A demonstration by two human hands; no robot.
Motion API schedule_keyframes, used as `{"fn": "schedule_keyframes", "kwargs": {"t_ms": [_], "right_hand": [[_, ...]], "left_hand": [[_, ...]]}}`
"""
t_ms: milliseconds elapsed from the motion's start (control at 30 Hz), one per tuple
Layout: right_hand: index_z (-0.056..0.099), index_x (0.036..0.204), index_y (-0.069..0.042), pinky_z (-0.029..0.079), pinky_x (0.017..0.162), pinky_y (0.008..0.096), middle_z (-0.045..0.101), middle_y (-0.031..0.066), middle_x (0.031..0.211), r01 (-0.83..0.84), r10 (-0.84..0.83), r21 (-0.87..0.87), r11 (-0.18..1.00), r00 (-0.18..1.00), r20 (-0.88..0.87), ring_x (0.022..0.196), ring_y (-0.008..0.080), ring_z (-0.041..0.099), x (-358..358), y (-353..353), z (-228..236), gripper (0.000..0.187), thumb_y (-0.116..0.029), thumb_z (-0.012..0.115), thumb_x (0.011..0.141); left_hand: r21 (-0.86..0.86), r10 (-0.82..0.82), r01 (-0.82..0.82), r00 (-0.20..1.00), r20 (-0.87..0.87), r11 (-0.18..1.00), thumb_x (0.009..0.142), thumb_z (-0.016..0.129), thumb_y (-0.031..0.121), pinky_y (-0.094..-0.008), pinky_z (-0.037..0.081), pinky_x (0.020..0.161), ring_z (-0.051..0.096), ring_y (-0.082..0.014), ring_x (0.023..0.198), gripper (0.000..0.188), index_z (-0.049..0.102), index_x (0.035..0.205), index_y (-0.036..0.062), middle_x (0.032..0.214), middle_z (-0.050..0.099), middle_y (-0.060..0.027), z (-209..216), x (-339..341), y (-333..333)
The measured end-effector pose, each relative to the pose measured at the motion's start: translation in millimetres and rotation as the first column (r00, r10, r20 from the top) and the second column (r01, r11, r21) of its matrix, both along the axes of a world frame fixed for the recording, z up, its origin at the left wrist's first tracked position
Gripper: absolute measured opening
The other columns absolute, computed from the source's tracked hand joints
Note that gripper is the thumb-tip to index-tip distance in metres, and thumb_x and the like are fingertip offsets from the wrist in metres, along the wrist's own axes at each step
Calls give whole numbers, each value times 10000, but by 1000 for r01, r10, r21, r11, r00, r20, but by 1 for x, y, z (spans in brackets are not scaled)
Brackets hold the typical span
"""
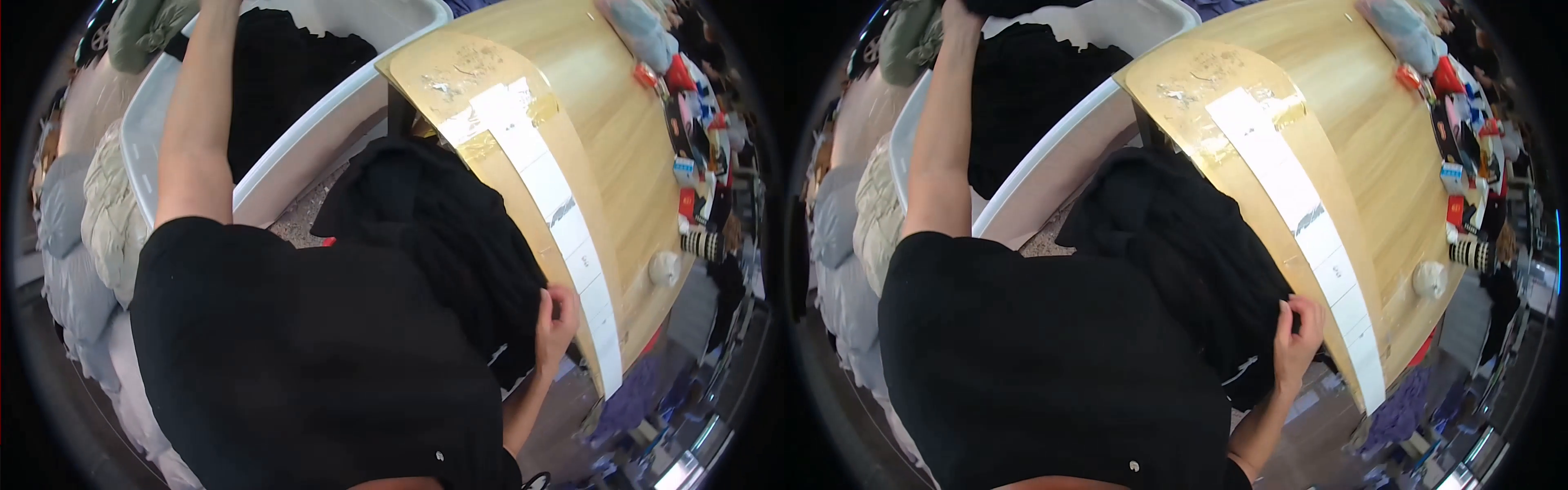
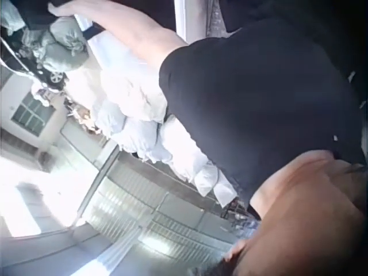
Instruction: Applying white markings to black textile garments using a small applicator tool and paste.
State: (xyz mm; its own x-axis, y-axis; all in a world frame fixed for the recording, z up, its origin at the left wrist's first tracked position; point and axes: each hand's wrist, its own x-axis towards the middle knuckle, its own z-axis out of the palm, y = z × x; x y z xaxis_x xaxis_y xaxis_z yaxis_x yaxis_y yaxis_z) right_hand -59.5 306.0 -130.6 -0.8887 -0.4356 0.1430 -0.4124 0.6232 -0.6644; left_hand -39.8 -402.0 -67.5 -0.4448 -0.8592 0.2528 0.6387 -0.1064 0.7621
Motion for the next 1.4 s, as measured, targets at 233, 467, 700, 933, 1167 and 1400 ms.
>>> {"fn": "schedule_keyframes", "kwargs": {"t_ms": [233,467,700,933,1167,1400], "right_hand": [[576,1064,-4,426,791,371,546,143,994,-314,343,234,920,935,-95,914,312,527,16,-75,-11,335,-54,687,752],[569,914,12,445,744,344,550,141,868,-230,230,12,973,973,-6,820,306,550,12,-74,-28,101,7,576,813],[570,887,10,458,668,289,589,116,794,-24,38,-147,989,995,91,709,210,574,12,-62,-33,77,-65,559,894],[567,885,11,460,654,298,595,126,783,-25,37,-172,985,997,71,695,236,579,15,-68,-39,84,-71,560,895],[565,854,16,465,717,352,583,137,859,-107,83,-116,987,977,-195,794,297,568,28,-74,-32,28,11,580,831],[586,984,-8,443,766,368,575,131,978,-415,406,-18,910,898,-171,865,292,554,52,-100,-11,288,-73,712,733]], "left_hand": [[119,94,-457,417,904,881,738,628,139,-348,437,563,451,-175,624,152,562,850,60,768,486,-34,-174,63,59],[-788,-31,582,808,589,201,783,619,55,-366,490,789,603,-295,913,287,591,1066,14,974,608,-130,-106,32,302],[-31,156,833,140,978,-552,665,782,235,-410,354,930,463,-271,1122,737,450,1289,26,1158,499,-122,-69,64,348],[-134,146,849,239,960,-511,681,740,114,-489,246,1071,503,-258,1079,518,531,1152,56,1114,526,-97,-74,96,315],[196,-562,931,12,827,308,938,537,206,-229,449,817,555,-59,857,209,596,1018,22,889,616,20,-78,82,304],[417,-784,748,217,581,516,915,578,255,-216,497,788,612,-77,827,256,597,1035,30,936,641,-25,-62,69,292]]}}
